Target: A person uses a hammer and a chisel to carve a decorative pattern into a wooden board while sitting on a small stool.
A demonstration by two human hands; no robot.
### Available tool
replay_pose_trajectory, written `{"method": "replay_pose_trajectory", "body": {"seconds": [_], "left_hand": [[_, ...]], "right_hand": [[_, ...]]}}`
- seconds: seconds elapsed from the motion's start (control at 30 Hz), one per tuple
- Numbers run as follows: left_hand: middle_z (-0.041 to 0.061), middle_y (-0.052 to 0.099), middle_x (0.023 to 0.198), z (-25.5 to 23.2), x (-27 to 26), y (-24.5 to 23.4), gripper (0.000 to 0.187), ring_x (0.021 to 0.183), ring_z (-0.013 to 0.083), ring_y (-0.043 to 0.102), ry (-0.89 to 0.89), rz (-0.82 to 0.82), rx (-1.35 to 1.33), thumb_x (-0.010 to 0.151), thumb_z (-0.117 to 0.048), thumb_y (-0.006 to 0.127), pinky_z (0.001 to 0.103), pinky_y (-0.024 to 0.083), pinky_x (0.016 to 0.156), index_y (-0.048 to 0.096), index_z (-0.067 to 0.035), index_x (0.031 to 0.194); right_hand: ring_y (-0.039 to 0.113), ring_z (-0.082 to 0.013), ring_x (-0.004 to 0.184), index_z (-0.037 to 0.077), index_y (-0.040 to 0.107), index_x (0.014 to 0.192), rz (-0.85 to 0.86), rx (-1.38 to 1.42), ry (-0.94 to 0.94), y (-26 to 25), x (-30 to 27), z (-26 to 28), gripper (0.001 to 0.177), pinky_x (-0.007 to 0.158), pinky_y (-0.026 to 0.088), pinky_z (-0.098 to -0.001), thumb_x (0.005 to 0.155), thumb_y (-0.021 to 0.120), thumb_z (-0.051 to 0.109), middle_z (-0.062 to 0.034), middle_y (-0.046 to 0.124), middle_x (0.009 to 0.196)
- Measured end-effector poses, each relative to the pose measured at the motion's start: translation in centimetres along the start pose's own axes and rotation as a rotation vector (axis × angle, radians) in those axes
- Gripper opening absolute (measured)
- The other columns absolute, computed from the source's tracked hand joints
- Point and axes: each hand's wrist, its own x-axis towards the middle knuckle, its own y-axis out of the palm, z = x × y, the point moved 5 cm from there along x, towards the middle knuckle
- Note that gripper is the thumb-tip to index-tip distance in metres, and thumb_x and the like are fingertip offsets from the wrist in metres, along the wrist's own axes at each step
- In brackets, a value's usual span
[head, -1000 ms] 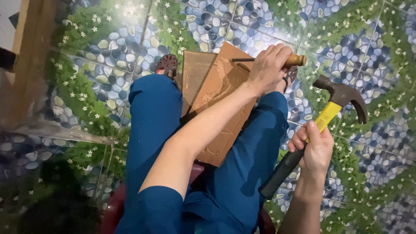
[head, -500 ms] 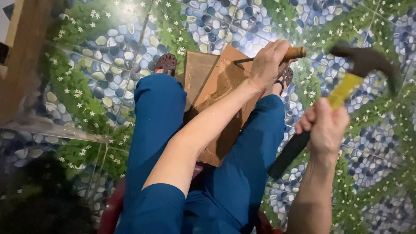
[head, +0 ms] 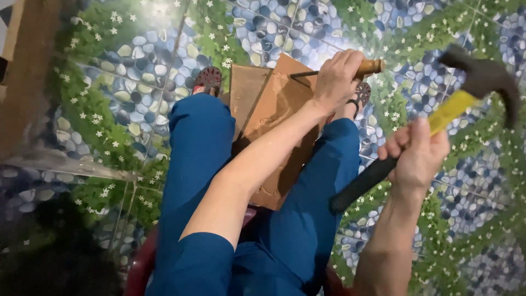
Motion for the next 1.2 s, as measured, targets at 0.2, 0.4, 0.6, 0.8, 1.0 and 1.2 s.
{"method": "replay_pose_trajectory", "body": {"seconds": [0.2, 0.4, 0.6, 0.8, 1.0, 1.2], "left_hand": [[0.01, 0.06, 0.096, -0.1, 0.1, -0.9, 0.032, 0.086, 0.0331, 0.057, -0.001, 0.043, 0.003, 0.077, -0.001, 0.07, 0.042, 0.042, 0.067, 0.051, -0.01, 0.101], [0.007, 0.059, 0.089, 0.2, 0.3, -1.4, 0.031, 0.079, 0.0311, 0.054, -0.003, 0.002, -0.026, 0.077, -0.001, 0.071, 0.041, 0.039, 0.063, 0.049, -0.012, 0.097], [0.01, 0.059, 0.091, 0.7, 0.6, -1.7, 0.029, 0.08, 0.0298, 0.056, -0.006, -0.001, -0.021, 0.084, 0.0, 0.07, 0.039, 0.044, 0.065, 0.05, -0.011, 0.102], [0.01, 0.059, 0.085, 1.4, 1.4, -3.1, 0.02, 0.071, 0.0272, 0.056, -0.055, 0.02, -0.068, 0.096, -0.017, 0.066, 0.04, 0.043, 0.058, 0.05, -0.011, 0.106], [0.007, 0.06, 0.088, 1.6, 3.0, -5.6, 0.034, 0.075, 0.0236, 0.058, -0.147, -0.17, -0.081, 0.098, -0.045, 0.06, 0.037, 0.051, 0.058, 0.048, -0.014, 0.104], [0.005, 0.06, 0.094, 2.5, 2.6, -4.3, 0.022, 0.083, 0.0239, 0.057, -0.214, -0.153, -0.118, 0.099, -0.031, 0.062, 0.039, 0.05, 0.067, 0.049, -0.016, 0.108]], "right_hand": [[0.039, -0.0062, 0.047, 0.014, 0.041, 0.095, 0.124, -0.146, 0.149, 1.0, 0.1, -0.1, 0.02, 0.038, 0.042, -0.0226, 0.113, 0.049, 0.014, 0.006, 0.041, 0.067], [0.037, -0.0094, 0.046, 0.014, 0.04, 0.091, 0.214, -0.178, 0.187, 2.1, 0.4, -0.5, 0.022, 0.037, 0.04, -0.0253, 0.113, 0.044, 0.013, 0.0026, 0.038, 0.066], [0.041, -0.0073, 0.044, 0.018, 0.045, 0.083, 0.111, -0.105, 0.114, 1.9, 0.5, -0.1, 0.03, 0.035, 0.042, -0.022, 0.112, 0.048, 0.012, 0.0068, 0.043, 0.065], [0.037, -0.0084, 0.046, 0.016, 0.034, 0.087, 0.192, -0.148, 0.03, 3.4, -0.7, 2.2, 0.027, 0.036, 0.04, -0.0253, 0.111, 0.044, 0.009, 0.0038, 0.035, 0.064], [0.038, -0.0102, 0.046, 0.011, 0.039, 0.094, 0.183, -0.171, 0.058, 3.9, -1.2, 2.2, 0.021, 0.036, 0.039, -0.0268, 0.114, 0.046, 0.012, -0.0009, 0.038, 0.068], [0.043, -0.0101, 0.049, 0.01, 0.041, 0.102, 0.224, -0.285, -0.176, 5.0, -1.1, 5.6, 0.019, 0.039, 0.048, -0.0247, 0.12, 0.044, 0.008, 0.0008, 0.043, 0.073]]}}
